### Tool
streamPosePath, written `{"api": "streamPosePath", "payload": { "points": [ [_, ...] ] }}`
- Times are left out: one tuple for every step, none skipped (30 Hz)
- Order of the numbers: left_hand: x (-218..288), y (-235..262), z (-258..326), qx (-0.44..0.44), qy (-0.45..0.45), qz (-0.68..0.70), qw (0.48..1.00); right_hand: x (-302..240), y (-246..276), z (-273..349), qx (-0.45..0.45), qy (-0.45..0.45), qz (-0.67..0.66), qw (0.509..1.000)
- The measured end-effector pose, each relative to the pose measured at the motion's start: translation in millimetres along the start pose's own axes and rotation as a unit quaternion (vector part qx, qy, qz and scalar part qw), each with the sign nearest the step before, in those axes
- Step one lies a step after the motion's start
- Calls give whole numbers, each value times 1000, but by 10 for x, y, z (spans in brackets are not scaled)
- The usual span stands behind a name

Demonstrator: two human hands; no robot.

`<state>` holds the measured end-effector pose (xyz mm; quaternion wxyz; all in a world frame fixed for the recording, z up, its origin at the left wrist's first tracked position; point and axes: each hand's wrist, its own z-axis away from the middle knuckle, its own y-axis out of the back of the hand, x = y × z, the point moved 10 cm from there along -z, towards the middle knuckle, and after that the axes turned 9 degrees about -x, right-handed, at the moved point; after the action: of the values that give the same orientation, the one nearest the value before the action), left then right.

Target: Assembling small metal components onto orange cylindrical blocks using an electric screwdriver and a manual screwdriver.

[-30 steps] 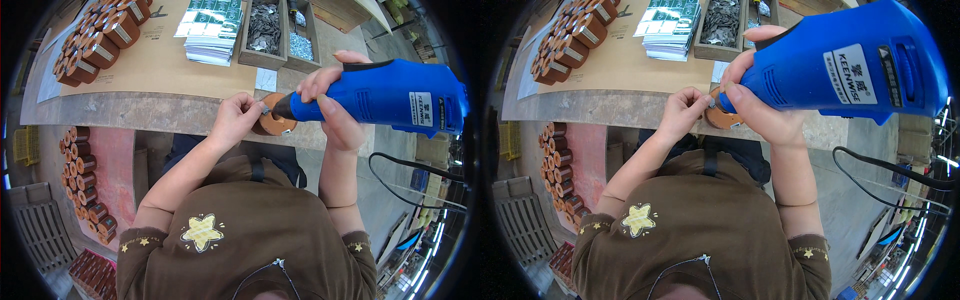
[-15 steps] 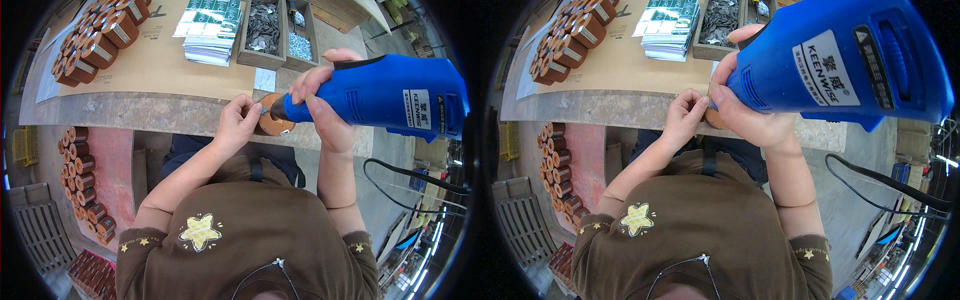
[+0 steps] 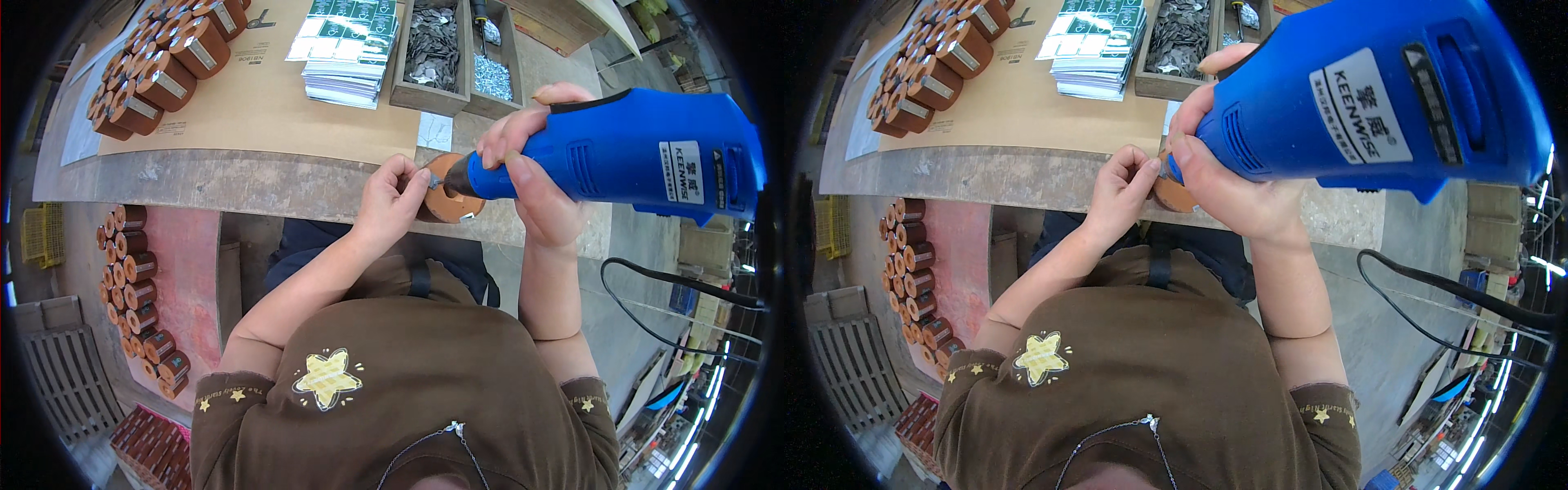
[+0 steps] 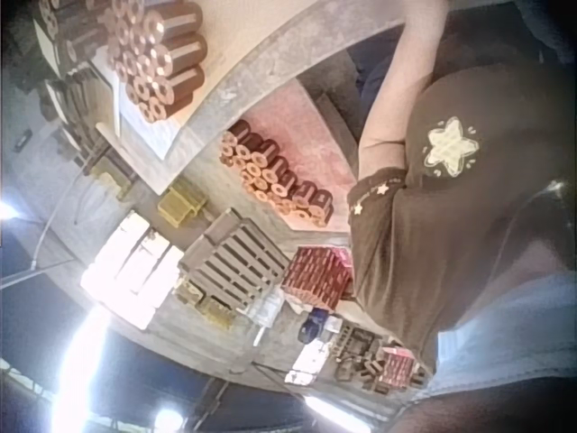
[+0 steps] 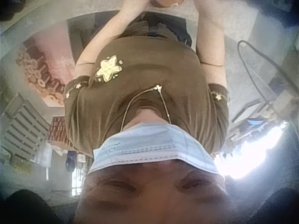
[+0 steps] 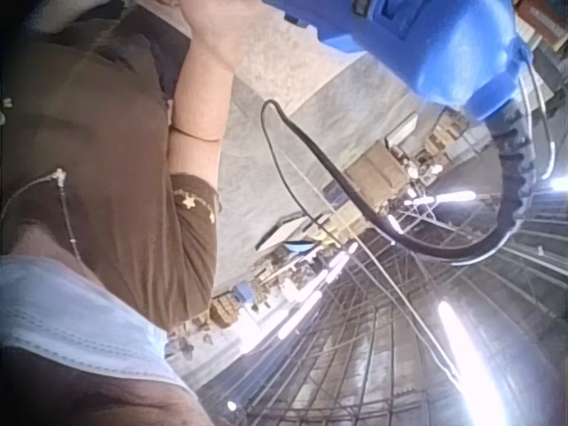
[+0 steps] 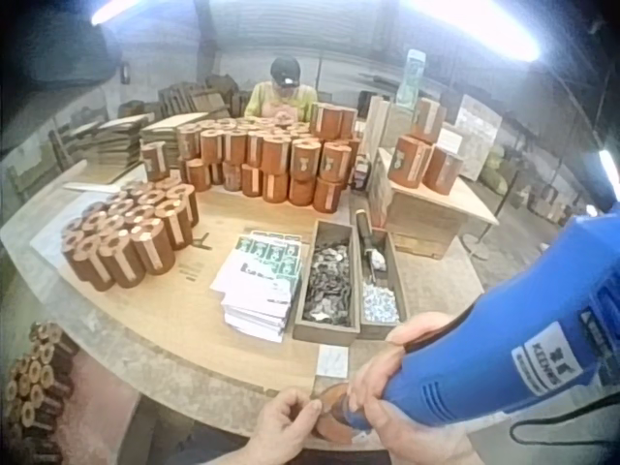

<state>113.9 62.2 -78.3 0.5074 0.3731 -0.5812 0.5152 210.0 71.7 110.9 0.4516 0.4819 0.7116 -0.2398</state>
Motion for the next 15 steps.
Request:
{"api": "streamPosePath", "payload": {
  "points": [
    [7,7,5,6,-2,2,1000,22,11,3,8,-8,-7,1000],
    [8,5,5,5,-2,1,1000,27,14,5,9,-6,-7,1000],
    [4,13,7,9,-4,0,1000,19,10,6,4,1,7,1000],
    [-3,15,7,11,-6,-1,1000,4,9,9,1,8,22,1000],
    [-9,9,7,7,-8,-3,1000,-3,12,9,4,10,23,1000],
    [-18,16,10,9,-10,4,1000,-10,-14,2,-3,11,32,999],
    [-30,29,15,12,-13,10,1000,-13,-38,-5,-11,11,39,999],
    [-54,35,13,9,-16,7,1000,7,-47,-2,-17,10,48,999],
    [-72,54,12,12,-23,7,1000,-9,-67,-11,-14,15,49,999],
    [-65,53,17,13,-30,9,999,-23,-92,-13,-6,14,46,999],
    [-44,21,19,9,-32,6,999,-43,-93,-8,1,15,42,999],
    [-25,-3,26,12,-34,27,999,-33,-81,-7,1,-8,49,999],
    [2,-17,19,16,-39,49,998,-55,-68,-10,3,-3,51,999],
    [15,-19,11,13,-43,45,998,-60,-56,-10,10,2,41,999],
    [-22,-17,-1,3,-32,54,998,-67,-36,-8,16,6,31,999]
  ]
}}
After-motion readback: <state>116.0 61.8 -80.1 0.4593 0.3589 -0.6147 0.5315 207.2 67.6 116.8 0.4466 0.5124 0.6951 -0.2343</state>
